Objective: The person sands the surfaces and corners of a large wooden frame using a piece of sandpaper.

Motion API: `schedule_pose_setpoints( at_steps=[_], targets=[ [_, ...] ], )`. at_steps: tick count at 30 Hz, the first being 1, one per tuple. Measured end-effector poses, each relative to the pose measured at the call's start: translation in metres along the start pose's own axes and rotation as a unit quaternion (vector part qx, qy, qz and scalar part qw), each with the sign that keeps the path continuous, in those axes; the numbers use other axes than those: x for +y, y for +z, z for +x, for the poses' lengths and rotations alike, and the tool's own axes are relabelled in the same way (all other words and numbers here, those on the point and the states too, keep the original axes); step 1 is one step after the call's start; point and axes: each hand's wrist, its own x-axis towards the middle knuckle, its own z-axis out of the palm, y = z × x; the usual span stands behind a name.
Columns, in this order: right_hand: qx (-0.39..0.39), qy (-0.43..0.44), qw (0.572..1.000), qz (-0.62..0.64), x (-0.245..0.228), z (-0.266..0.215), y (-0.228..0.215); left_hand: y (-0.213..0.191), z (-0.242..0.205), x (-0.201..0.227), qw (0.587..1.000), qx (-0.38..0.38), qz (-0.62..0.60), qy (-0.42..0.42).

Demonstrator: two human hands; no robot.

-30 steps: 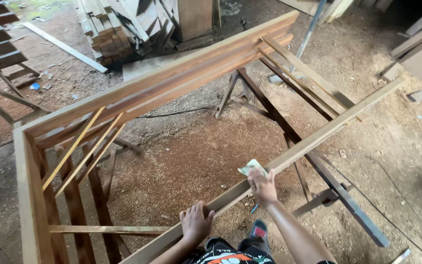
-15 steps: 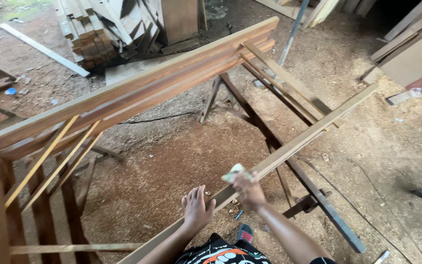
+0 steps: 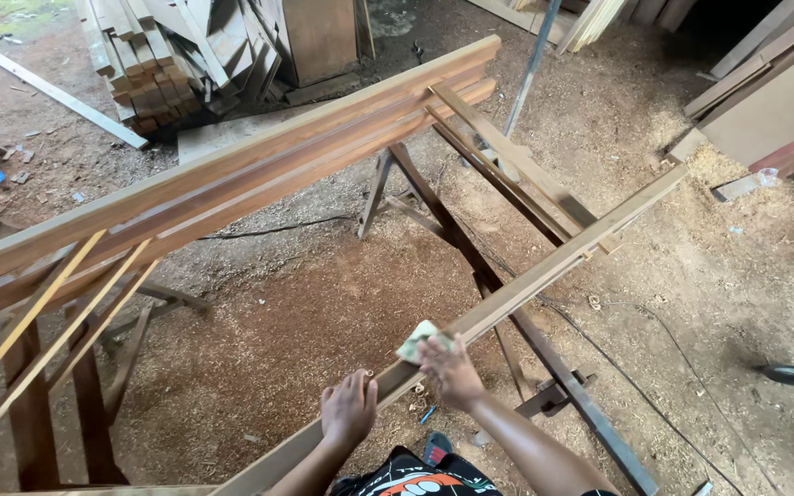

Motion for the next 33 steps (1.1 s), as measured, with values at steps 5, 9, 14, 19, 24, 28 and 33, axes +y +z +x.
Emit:
schedule_pose_setpoints(
  at_steps=[5, 9, 14, 19, 24, 28, 33],
  targets=[
    [-0.094, 0.007, 0.996, 0.008, 0.041, 0.007, -0.013, 0.003, 0.005, 0.002, 0.999, -0.023, 0.006, -0.030],
    [-0.041, 0.133, 0.990, 0.017, 0.086, 0.019, -0.043, 0.010, 0.009, 0.001, 1.000, 0.006, 0.018, -0.025],
    [-0.059, 0.043, 0.997, 0.015, 0.072, 0.013, -0.025, 0.017, 0.013, 0.001, 0.998, 0.021, 0.047, -0.045],
    [-0.109, -0.045, 0.993, -0.017, 0.083, 0.010, -0.020, 0.026, 0.016, -0.002, 0.994, 0.084, 0.062, -0.025],
    [-0.058, 0.141, 0.987, 0.046, 0.121, 0.026, -0.057, 0.028, 0.018, -0.004, 0.996, 0.021, 0.072, -0.048],
    [-0.021, 0.124, 0.988, 0.091, 0.093, 0.029, -0.053, 0.021, 0.019, -0.003, 0.995, -0.027, 0.059, -0.072],
    [0.055, -0.109, 0.992, 0.012, 0.053, 0.019, -0.039, 0.012, 0.020, -0.002, 0.997, -0.001, 0.031, -0.067]
  ],
)
